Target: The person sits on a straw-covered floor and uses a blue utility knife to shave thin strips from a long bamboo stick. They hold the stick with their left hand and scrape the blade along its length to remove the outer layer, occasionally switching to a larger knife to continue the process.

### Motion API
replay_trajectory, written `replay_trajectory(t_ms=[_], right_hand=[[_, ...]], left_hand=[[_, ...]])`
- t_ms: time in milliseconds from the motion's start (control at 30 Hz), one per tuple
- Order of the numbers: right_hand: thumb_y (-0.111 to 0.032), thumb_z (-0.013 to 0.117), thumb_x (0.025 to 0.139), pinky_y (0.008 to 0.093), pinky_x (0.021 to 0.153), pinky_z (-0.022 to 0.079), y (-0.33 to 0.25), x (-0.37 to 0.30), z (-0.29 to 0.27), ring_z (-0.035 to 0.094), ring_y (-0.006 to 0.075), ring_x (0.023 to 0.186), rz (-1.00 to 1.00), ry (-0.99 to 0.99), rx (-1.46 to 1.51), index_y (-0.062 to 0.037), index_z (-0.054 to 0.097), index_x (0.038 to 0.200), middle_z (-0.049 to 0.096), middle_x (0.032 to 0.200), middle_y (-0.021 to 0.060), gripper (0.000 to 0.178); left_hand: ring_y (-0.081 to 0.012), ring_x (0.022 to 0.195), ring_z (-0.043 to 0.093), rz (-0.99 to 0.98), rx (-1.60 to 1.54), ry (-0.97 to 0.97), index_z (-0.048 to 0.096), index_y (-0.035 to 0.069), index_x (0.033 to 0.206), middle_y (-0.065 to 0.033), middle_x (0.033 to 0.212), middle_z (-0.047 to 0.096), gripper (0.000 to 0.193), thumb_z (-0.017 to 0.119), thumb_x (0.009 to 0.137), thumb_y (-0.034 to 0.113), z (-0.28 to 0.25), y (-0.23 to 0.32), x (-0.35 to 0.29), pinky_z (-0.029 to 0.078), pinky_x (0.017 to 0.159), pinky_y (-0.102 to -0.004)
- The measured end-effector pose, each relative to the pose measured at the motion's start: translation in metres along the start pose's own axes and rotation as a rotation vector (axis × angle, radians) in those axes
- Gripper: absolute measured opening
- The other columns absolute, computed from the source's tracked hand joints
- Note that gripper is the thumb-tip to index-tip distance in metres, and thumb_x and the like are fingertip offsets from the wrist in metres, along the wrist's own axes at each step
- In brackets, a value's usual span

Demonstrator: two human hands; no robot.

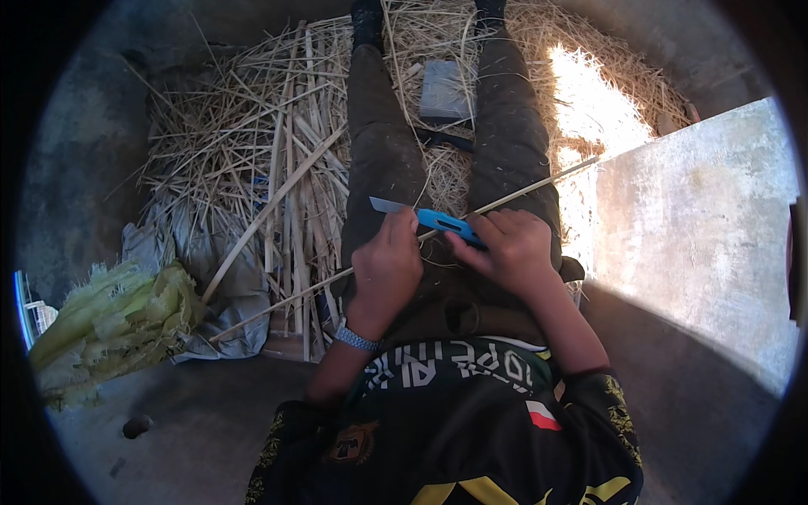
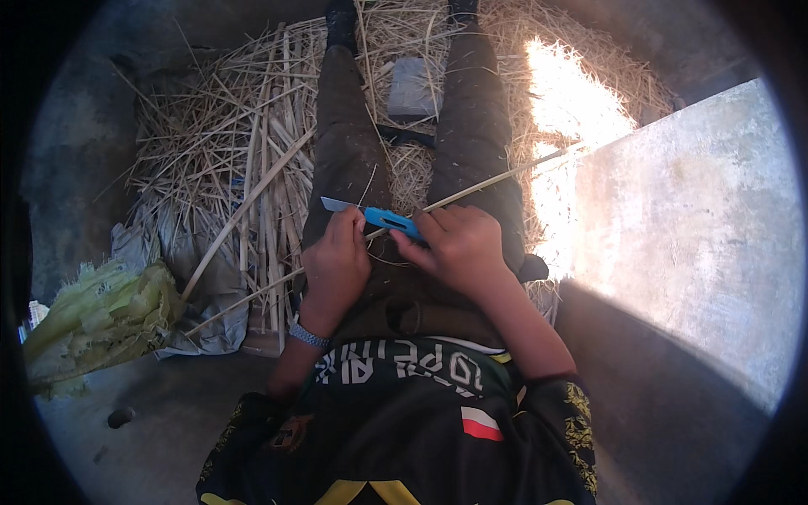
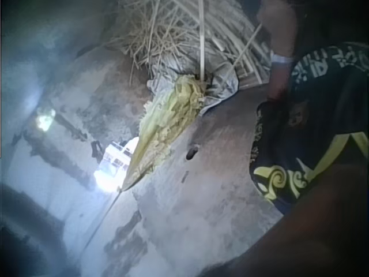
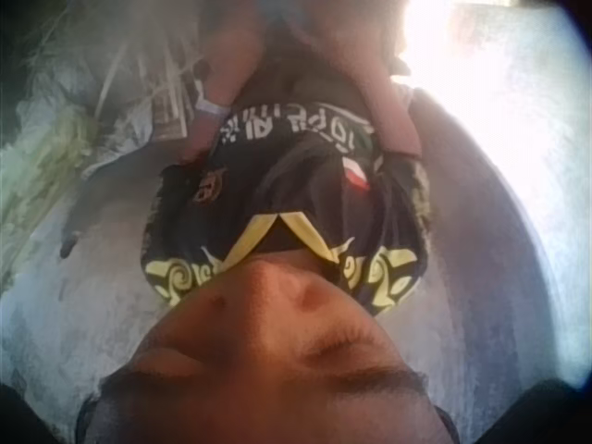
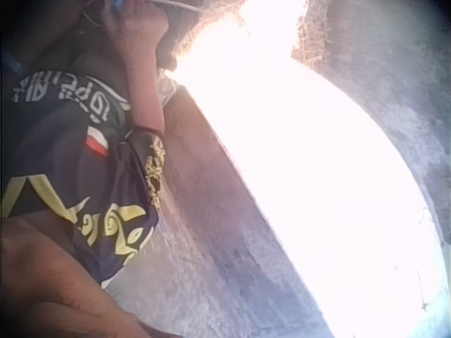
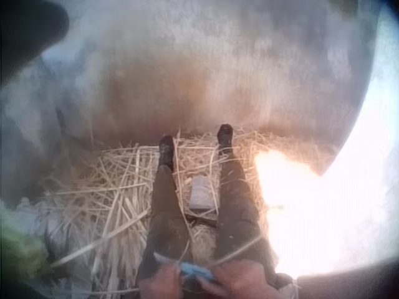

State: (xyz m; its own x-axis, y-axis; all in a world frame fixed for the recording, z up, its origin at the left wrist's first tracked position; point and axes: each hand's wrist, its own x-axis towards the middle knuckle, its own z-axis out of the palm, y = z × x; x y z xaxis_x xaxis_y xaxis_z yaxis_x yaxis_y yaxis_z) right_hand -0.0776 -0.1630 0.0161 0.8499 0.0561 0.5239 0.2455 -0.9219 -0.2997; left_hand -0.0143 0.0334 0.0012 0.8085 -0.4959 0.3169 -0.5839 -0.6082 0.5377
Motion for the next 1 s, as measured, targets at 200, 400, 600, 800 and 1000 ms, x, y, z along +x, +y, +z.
replay_trajectory(t_ms=[200,400,600,800,1000], right_hand=[[-0.029,0.086,0.076,0.0326,0.052,0.048,0.001,0.004,-0.008,0.061,0.0198,0.053,0.012,-0.035,-0.054,-0.0115,0.071,0.079,0.062,0.063,0.0018,0.023],[-0.029,0.084,0.081,0.0338,0.049,0.048,0.031,-0.005,-0.023,0.061,0.0209,0.051,0.288,0.058,-0.134,-0.0077,0.071,0.081,0.062,0.062,0.0042,0.025],[-0.034,0.083,0.084,0.0344,0.057,0.052,0.027,-0.002,-0.036,0.069,0.0237,0.062,0.405,-0.076,0.095,-0.0086,0.071,0.098,0.07,0.076,0.0083,0.031],[-0.036,0.073,0.093,0.042,0.059,0.049,0.027,-0.001,-0.026,0.065,0.0324,0.063,0.457,-0.129,0.126,-0.0076,0.069,0.1,0.068,0.076,0.0137,0.029],[-0.036,0.066,0.1,0.0336,0.052,0.04,0.03,-0.004,-0.015,0.054,0.0178,0.052,0.637,-0.233,0.476,-0.0019,0.067,0.082,0.052,0.057,0.008,0.039]], left_hand=[[-0.0395,0.076,0.068,-0.068,0.012,0.033,0.057,0.003,0.111,-0.0172,0.096,0.066,0.013,0.057,0.099,0.007,0.0,0.001,-0.002,0.053,0.063,-0.0447],[-0.0381,0.076,0.068,-0.217,0.018,0.152,0.054,0.0,0.122,-0.0181,0.088,0.064,0.022,0.052,0.103,0.009,0.0,-0.013,-0.006,0.052,0.065,-0.0456],[-0.0195,0.062,0.05,-0.485,-0.254,0.119,0.016,-0.005,0.157,-0.0068,0.074,0.05,0.064,0.051,0.106,0.016,-0.004,-0.006,0.004,0.044,0.063,-0.0344],[-0.0069,0.065,0.04,-0.587,-0.54,0.208,0.018,-0.005,0.156,0.002,0.074,0.044,0.068,0.055,0.107,0.023,0.005,-0.028,0.0,0.037,0.062,-0.0242],[-0.0044,0.064,0.04,-0.614,-0.662,0.235,0.028,-0.002,0.152,0.0031,0.076,0.045,0.06,0.057,0.106,0.023,0.014,-0.041,-0.003,0.035,0.057,-0.0212]])
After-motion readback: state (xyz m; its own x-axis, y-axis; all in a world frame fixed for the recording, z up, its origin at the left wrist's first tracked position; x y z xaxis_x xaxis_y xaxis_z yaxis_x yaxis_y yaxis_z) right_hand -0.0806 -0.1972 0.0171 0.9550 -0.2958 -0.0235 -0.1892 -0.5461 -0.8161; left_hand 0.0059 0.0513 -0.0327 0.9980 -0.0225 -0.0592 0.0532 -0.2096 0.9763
